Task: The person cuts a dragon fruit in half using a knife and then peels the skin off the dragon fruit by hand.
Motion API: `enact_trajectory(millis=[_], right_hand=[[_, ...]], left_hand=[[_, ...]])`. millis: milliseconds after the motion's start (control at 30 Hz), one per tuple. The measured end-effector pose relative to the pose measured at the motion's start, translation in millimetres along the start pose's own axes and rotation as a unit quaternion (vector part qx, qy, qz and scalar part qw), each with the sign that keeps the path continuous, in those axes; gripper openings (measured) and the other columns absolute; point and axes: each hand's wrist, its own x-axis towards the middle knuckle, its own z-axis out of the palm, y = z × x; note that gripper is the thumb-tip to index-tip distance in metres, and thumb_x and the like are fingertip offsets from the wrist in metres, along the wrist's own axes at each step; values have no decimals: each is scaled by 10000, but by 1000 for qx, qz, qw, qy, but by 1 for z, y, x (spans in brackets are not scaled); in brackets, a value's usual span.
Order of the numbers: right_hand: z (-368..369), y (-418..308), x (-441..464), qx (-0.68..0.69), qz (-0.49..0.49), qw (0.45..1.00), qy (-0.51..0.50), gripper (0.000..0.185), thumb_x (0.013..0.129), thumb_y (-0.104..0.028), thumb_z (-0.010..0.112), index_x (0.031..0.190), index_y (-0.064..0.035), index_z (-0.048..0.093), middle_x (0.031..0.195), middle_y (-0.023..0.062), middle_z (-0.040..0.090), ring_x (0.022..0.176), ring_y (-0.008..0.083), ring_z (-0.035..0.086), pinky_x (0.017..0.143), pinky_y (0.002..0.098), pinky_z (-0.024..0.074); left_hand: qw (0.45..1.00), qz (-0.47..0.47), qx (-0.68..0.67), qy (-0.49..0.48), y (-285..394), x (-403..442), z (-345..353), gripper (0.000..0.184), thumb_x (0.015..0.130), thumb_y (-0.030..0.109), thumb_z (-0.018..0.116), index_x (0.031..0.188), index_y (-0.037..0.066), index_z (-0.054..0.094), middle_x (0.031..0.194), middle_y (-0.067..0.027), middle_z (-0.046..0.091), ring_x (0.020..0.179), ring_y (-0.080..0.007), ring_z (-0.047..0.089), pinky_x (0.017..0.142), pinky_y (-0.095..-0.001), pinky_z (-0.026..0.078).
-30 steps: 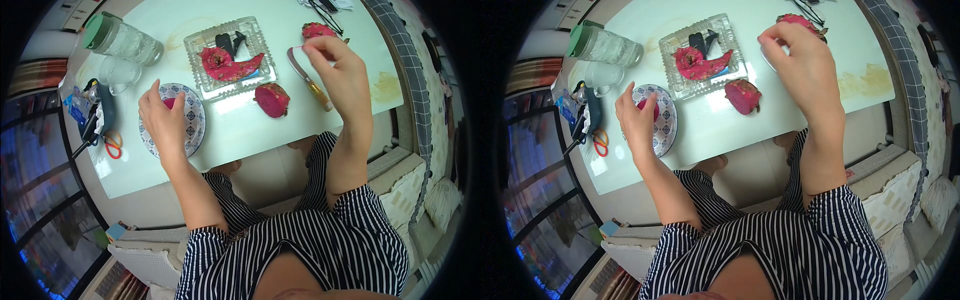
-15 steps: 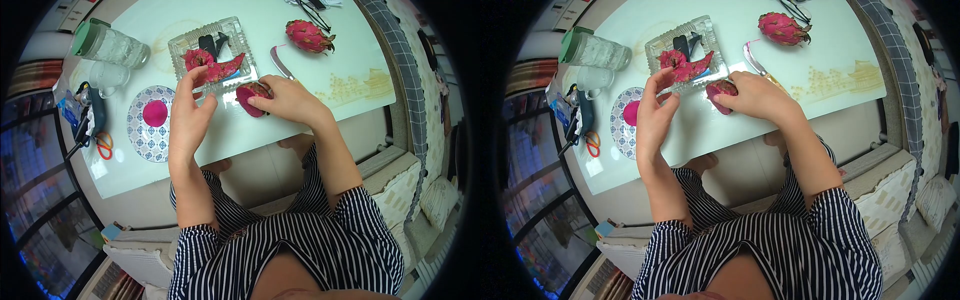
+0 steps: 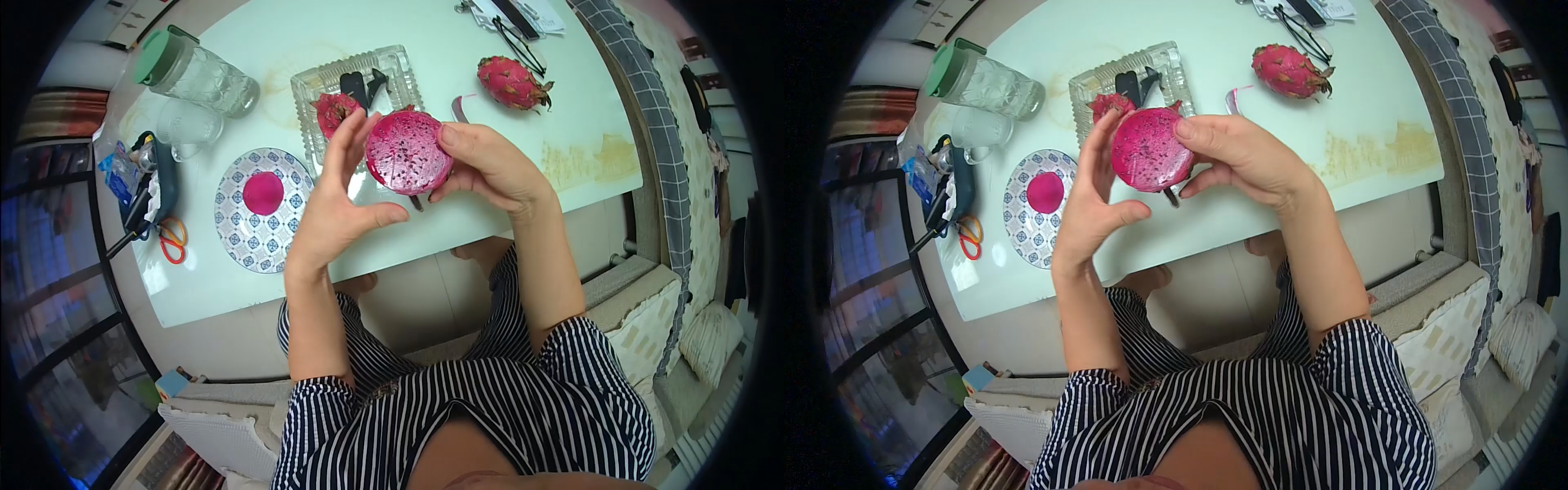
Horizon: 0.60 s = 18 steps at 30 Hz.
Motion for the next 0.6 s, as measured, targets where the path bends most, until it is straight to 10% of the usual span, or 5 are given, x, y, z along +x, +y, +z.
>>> enact_trajectory(millis=[167, 333, 400, 600], right_hand=[[22, 1, 6, 61, -34, 998, 3, 518, 1024, -423, 586, 1299, 16, 593, 1151, 106, 671, 1029, 167, 660, 781, 337, 616], [30, -15, 5, 9, -20, 997, 78, 533, 998, -463, 611, 1192, 34, 629, 1098, 134, 666, 970, 246, 666, 817, 367, 586], [19, -19, 0, -568, -14, 751, 338, 517, 937, -448, 684, 1072, 48, 629, 1078, 190, 650, 960, 340, 643, 863, 435, 536], [-6, -2, -6, -677, 131, 633, 352, 498, 851, -411, 768, 998, 32, 593, 1095, 216, 636, 1074, 382, 607, 896, 477, 497]], left_hand=[[996, 22, -63, 65, 5, 2, 13, 1190, 549, 193, 994, 1536, 67, 341, 1491, -154, 467, 1351, -277, 504, 1149, -400, 401], [962, 10, -257, 89, -12, 4, 13, 849, 793, 278, 871, 1450, -10, 418, 1378, -121, 565, 1239, -238, 588, 1057, -379, 485], [946, 13, -312, 90, -26, 7, 10, 838, 841, 367, 812, 1467, -7, 401, 1422, -151, 531, 1297, -266, 543, 1115, -456, 425], [888, -29, -449, 91, -28, 13, 2, 781, 957, 472, 644, 1514, 13, 344, 1512, -214, 441, 1389, -327, 453, 1183, -557, 344]])
